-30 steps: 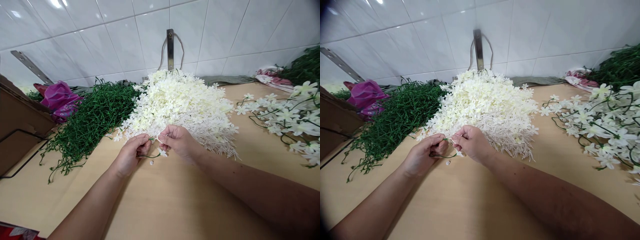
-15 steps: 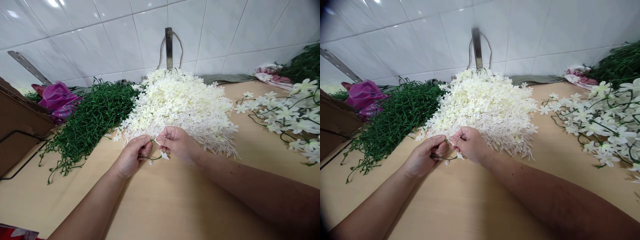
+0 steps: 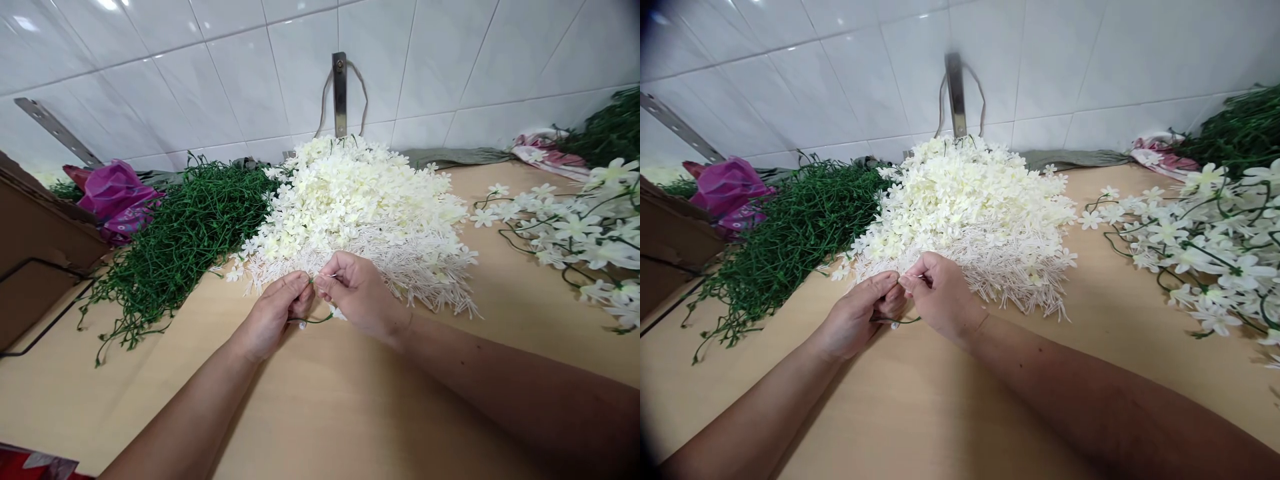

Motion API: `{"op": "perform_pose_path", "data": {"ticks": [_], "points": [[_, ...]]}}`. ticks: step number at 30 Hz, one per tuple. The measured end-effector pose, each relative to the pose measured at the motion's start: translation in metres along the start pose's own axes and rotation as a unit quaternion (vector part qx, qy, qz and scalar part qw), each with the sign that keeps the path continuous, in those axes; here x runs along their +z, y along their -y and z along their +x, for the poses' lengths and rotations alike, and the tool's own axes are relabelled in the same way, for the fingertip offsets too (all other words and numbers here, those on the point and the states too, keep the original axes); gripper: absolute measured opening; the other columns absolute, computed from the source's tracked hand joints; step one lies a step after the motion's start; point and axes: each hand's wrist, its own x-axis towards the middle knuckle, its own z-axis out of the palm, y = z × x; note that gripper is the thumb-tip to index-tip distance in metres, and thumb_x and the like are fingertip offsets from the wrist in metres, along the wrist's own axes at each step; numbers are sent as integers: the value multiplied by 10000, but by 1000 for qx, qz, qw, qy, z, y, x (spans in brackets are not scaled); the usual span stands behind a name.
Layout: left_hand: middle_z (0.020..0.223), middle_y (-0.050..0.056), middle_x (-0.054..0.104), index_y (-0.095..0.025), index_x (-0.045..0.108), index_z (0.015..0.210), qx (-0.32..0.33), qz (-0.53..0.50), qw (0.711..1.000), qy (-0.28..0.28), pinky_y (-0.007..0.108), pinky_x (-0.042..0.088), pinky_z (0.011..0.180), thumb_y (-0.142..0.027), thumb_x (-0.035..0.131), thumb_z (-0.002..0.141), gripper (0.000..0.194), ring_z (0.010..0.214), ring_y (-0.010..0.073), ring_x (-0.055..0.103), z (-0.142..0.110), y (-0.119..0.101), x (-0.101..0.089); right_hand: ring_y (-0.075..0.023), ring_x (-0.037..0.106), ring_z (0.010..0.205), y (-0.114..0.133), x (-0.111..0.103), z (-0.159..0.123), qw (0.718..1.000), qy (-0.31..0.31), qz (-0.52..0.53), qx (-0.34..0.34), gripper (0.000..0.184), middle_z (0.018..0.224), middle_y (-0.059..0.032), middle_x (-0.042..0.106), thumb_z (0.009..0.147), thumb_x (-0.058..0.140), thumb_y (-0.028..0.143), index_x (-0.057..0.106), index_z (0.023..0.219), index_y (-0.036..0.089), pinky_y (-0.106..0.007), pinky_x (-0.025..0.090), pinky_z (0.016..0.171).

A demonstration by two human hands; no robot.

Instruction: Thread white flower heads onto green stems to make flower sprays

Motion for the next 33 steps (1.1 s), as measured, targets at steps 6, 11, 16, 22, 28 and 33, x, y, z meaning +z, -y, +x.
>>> {"op": "perform_pose_path", "data": {"ticks": [6, 11, 16, 22, 28, 33], "points": [[489, -54, 250, -160, 360, 571, 3, 15, 1000, 11, 210, 179, 429, -364, 427, 774, 295, 447, 61, 207, -1, 2, 3, -93, 482, 526, -3, 1, 1, 1000, -7, -15, -8, 109, 549, 20, 505, 715, 492, 196, 437, 622, 175, -230, 385, 509], [485, -59, 219, -165, 357, 579, 2, -36, 999, 18, 203, 176, 421, -356, 400, 791, 289, 439, 64, 181, -2, 1, 5, -90, 482, 542, 1, -1, 2, 999, -1, -26, -30, 116, 565, 18, 508, 722, 491, 196, 437, 622, 174, -229, 389, 525], [464, -61, 208, -171, 334, 549, -14, -45, 999, 13, 204, 187, 408, -366, 402, 789, 316, 422, 65, 176, -1, -2, 4, -76, 448, 509, 6, -3, 1, 998, 13, -44, -34, 117, 542, 32, 491, 726, 489, 193, 448, 619, 169, -214, 363, 492], [456, -59, 213, -167, 339, 534, -11, -55, 998, 31, 214, 172, 411, -332, 402, 790, 312, 424, 68, 171, 0, -1, 4, -75, 419, 502, 5, -3, 1, 996, 6, -77, -33, 123, 536, 31, 476, 722, 489, 188, 438, 611, 171, -211, 341, 479], [461, -60, 205, -166, 327, 542, -14, -51, 998, 40, 224, 145, 428, -328, 402, 794, 308, 435, 68, 168, -3, -1, 5, -101, 460, 565, 6, 0, -4, 989, -1, -135, -65, 122, 583, 5, 510, 728, 462, 161, 429, 612, 176, -236, 363, 540], [471, -62, 208, -162, 334, 551, -11, -49, 997, 57, 227, 122, 436, -319, 429, 781, 294, 443, 66, 160, -3, -1, 4, -102, 473, 569, 6, -2, -5, 983, 8, -163, -79, 121, 585, 7, 522, 732, 465, 178, 431, 616, 175, -240, 365, 548]]}}
